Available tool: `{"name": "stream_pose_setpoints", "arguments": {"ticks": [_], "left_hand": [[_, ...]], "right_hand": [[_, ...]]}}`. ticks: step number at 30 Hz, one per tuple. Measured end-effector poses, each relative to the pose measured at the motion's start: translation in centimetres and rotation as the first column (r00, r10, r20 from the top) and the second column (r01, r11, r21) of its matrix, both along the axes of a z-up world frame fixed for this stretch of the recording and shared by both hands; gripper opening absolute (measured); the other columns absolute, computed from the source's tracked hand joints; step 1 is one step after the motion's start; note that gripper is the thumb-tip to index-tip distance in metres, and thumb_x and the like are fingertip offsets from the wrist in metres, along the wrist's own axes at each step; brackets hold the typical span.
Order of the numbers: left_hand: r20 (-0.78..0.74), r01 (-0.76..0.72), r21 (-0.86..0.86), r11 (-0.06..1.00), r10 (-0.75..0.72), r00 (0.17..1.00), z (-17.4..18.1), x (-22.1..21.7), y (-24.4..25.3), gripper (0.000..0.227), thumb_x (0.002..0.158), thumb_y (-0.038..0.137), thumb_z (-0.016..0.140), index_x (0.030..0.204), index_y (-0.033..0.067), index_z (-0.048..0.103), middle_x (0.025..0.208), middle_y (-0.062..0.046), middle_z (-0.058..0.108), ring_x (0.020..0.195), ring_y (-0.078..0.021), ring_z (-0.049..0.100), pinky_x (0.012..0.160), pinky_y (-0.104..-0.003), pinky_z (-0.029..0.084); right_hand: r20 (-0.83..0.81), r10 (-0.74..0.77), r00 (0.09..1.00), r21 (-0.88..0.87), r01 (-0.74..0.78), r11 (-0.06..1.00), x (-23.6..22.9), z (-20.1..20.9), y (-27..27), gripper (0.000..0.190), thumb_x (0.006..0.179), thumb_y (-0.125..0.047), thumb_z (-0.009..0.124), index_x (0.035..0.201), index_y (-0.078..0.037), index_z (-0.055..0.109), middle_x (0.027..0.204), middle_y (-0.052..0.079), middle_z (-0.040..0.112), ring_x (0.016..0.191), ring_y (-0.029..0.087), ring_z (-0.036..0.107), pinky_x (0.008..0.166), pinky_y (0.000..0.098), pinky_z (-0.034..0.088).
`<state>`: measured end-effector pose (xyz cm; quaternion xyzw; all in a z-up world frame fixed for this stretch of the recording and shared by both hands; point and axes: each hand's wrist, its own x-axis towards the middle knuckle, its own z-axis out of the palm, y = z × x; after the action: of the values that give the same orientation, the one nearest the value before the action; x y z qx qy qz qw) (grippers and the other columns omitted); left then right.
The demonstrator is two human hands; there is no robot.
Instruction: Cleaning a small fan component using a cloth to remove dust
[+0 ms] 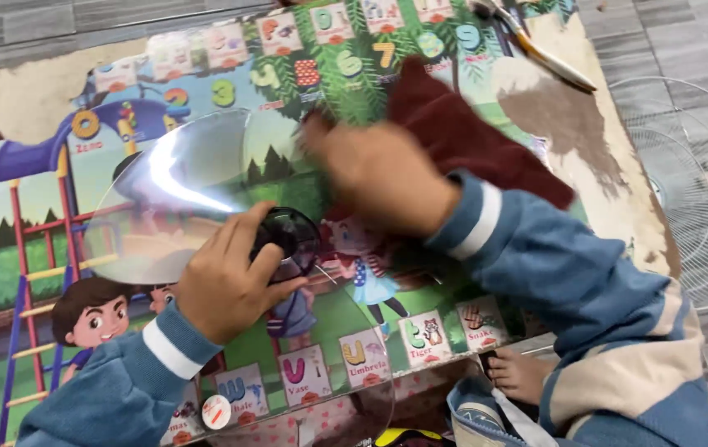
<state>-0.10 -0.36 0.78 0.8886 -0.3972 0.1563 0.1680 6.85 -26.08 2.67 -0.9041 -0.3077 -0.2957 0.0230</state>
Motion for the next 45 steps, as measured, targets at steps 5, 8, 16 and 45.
{"name": "stream_pose_setpoints", "arguments": {"ticks": [5, 8, 16, 45], "left_hand": [[0.032, -0.022, 0.019, 1.0, 0.021, 0.999, -0.4, -0.1, 0.2, 0.042, 0.087, 0.043, 0.073, 0.092, 0.0039, 0.059, 0.143, -0.027, 0.054, 0.115, -0.0426, 0.063, 0.094, -0.047, 0.054], [0.002, -0.022, -0.02, 1.0, 0.022, 1.0, -0.2, -0.1, 0.2, 0.042, 0.087, 0.045, 0.073, 0.092, 0.0053, 0.059, 0.141, -0.023, 0.055, 0.108, -0.0378, 0.064, 0.087, -0.044, 0.055], [0.024, 0.02, -0.071, 0.997, -0.018, 1.0, -0.8, -0.1, 1.0, 0.043, 0.091, 0.044, 0.07, 0.099, 0.0034, 0.058, 0.141, -0.03, 0.05, 0.117, -0.0437, 0.06, 0.093, -0.047, 0.053], [0.098, 0.001, -0.024, 1.0, 0.001, 0.995, -0.4, -0.3, 0.5, 0.044, 0.095, 0.05, 0.067, 0.099, 0.0065, 0.058, 0.138, -0.027, 0.054, 0.109, -0.0368, 0.063, 0.079, -0.04, 0.055]], "right_hand": [[-0.267, 0.442, 0.856, 0.088, -0.435, 0.896, -0.2, 0.0, 0.1, 0.051, 0.094, -0.018, 0.066, 0.145, -0.015, 0.058, 0.1, 0.005, 0.061, 0.076, 0.023, 0.06, 0.064, 0.0365, 0.047], [-0.028, 0.175, 0.984, 0.002, -0.175, 0.985, 2.1, 1.3, -1.7, 0.037, 0.098, -0.015, 0.067, 0.135, -0.009, 0.066, 0.117, 0.01, 0.073, 0.071, 0.027, 0.068, 0.058, 0.0358, 0.051], [-0.292, 0.342, 0.893, 0.0, -0.358, 0.934, -1.9, 1.7, 1.7, 0.062, 0.084, -0.014, 0.068, 0.145, -0.007, 0.057, 0.093, 0.009, 0.059, 0.068, 0.029, 0.058, 0.061, 0.0397, 0.047], [-0.028, 0.049, 0.998, -0.062, -0.051, 0.997, 0.9, -1.8, -4.3, 0.049, 0.097, -0.006, 0.068, 0.146, -0.005, 0.068, 0.092, 0.014, 0.065, 0.063, 0.03, 0.055, 0.055, 0.0399, 0.046]]}}
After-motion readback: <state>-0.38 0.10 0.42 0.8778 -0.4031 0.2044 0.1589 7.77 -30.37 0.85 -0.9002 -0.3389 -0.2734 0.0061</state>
